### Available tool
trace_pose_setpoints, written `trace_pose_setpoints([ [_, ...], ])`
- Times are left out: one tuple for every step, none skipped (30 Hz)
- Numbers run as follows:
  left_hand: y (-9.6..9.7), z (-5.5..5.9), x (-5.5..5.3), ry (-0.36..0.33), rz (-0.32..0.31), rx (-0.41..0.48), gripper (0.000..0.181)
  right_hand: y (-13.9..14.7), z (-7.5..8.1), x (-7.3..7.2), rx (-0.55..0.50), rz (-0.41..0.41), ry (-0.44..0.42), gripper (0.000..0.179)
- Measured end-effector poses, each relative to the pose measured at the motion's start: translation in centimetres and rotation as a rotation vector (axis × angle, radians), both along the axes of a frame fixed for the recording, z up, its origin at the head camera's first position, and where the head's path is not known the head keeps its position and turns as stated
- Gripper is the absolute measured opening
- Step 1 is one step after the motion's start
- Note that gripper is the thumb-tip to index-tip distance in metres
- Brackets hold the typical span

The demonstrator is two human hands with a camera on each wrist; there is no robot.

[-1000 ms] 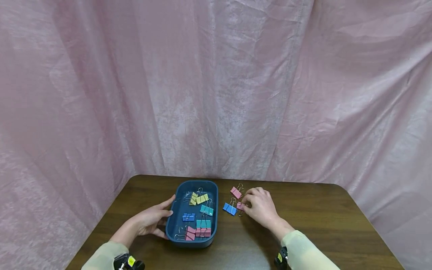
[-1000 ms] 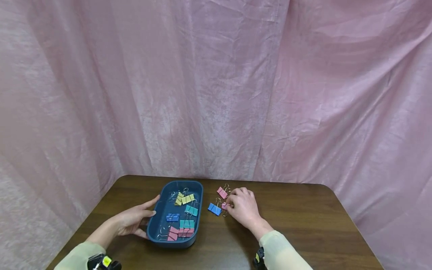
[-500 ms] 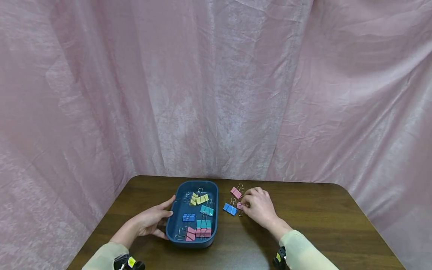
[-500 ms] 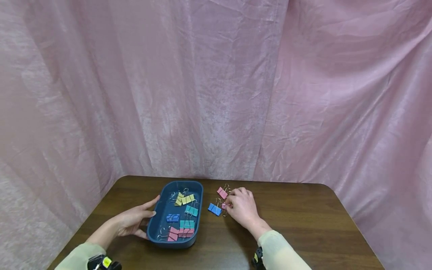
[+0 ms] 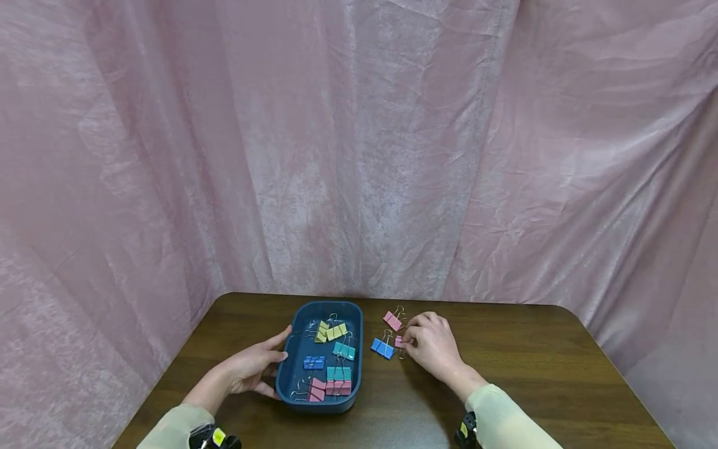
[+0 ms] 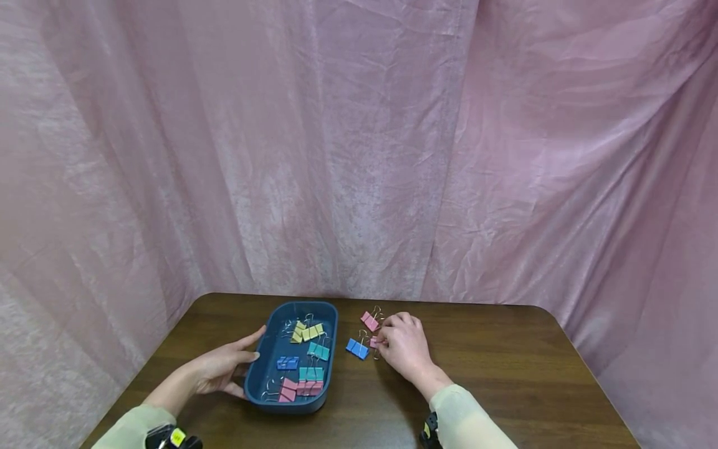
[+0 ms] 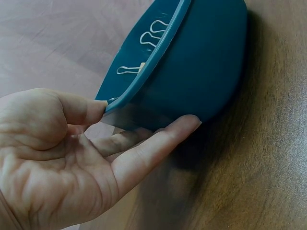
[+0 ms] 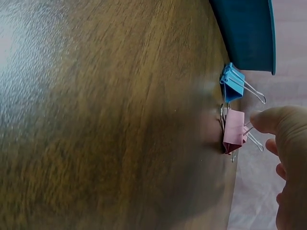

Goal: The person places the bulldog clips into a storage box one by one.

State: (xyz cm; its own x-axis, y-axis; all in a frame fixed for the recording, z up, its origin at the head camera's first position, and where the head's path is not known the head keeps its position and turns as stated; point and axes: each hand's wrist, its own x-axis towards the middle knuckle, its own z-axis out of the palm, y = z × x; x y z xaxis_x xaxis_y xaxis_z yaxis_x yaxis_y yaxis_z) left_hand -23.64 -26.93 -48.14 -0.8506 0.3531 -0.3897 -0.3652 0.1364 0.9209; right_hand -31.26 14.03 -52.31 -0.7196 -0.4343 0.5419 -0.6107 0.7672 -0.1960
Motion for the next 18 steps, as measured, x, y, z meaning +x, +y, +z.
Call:
trace_pose_setpoints([
  [-0.01,-0.02,-0.01,0.000,0.001,0.000,0.068,0.06,-0.01,-0.02,-0.001,0.002,0.009,0.012],
  [-0.01,-0.04,-0.01,-0.001,0.001,0.000,0.068,0.11,-0.02,-0.04,-0.003,0.004,0.019,0.012],
  [-0.01,-0.04,-0.01,-0.001,0.002,-0.001,0.068,0.17,-0.05,-0.06,-0.006,0.007,0.030,0.012],
  [-0.02,-0.07,-0.03,-0.001,0.001,0.000,0.068,0.22,-0.08,-0.07,-0.009,0.011,0.043,0.012],
  [-0.04,-0.10,-0.05,-0.001,0.000,0.000,0.068,0.27,-0.10,-0.07,-0.012,0.014,0.055,0.012],
  [-0.05,-0.12,-0.06,-0.002,0.001,-0.001,0.068,0.32,-0.15,-0.09,-0.013,0.016,0.068,0.012],
  [-0.06,-0.14,-0.07,-0.003,0.003,-0.002,0.068,0.36,-0.19,-0.10,-0.015,0.017,0.077,0.012],
  [-0.07,-0.16,-0.09,-0.005,0.005,-0.003,0.068,0.41,-0.22,-0.12,-0.016,0.019,0.085,0.012],
  [-0.09,-0.17,-0.09,-0.007,0.006,-0.002,0.068,0.44,-0.23,-0.13,-0.017,0.022,0.090,0.012],
  [-0.10,-0.20,-0.11,-0.009,0.007,0.000,0.068,0.48,-0.22,-0.13,-0.017,0.022,0.093,0.011],
  [-0.10,-0.23,-0.13,-0.010,0.007,0.001,0.068,0.51,-0.21,-0.14,-0.016,0.022,0.096,0.011],
  [-0.11,-0.26,-0.17,-0.012,0.010,0.002,0.068,0.56,-0.21,-0.18,-0.012,0.020,0.097,0.010],
  [-0.13,-0.30,-0.20,-0.013,0.010,0.005,0.068,0.60,-0.18,-0.19,-0.009,0.021,0.097,0.009],
  [-0.13,-0.34,-0.22,-0.013,0.009,0.007,0.068,0.65,-0.17,-0.21,-0.006,0.020,0.100,0.009],
  [-0.14,-0.37,-0.25,-0.012,0.009,0.009,0.068,0.69,-0.16,-0.24,-0.004,0.020,0.099,0.008],
  [-0.14,-0.40,-0.27,-0.012,0.010,0.009,0.068,0.72,-0.17,-0.28,-0.007,0.021,0.104,0.009],
  [-0.15,-0.42,-0.29,-0.012,0.010,0.008,0.068,0.75,-0.19,-0.33,-0.009,0.023,0.110,0.011],
  [-0.16,-0.43,-0.29,-0.012,0.011,0.008,0.068,0.78,-0.19,-0.36,-0.012,0.023,0.115,0.012],
])
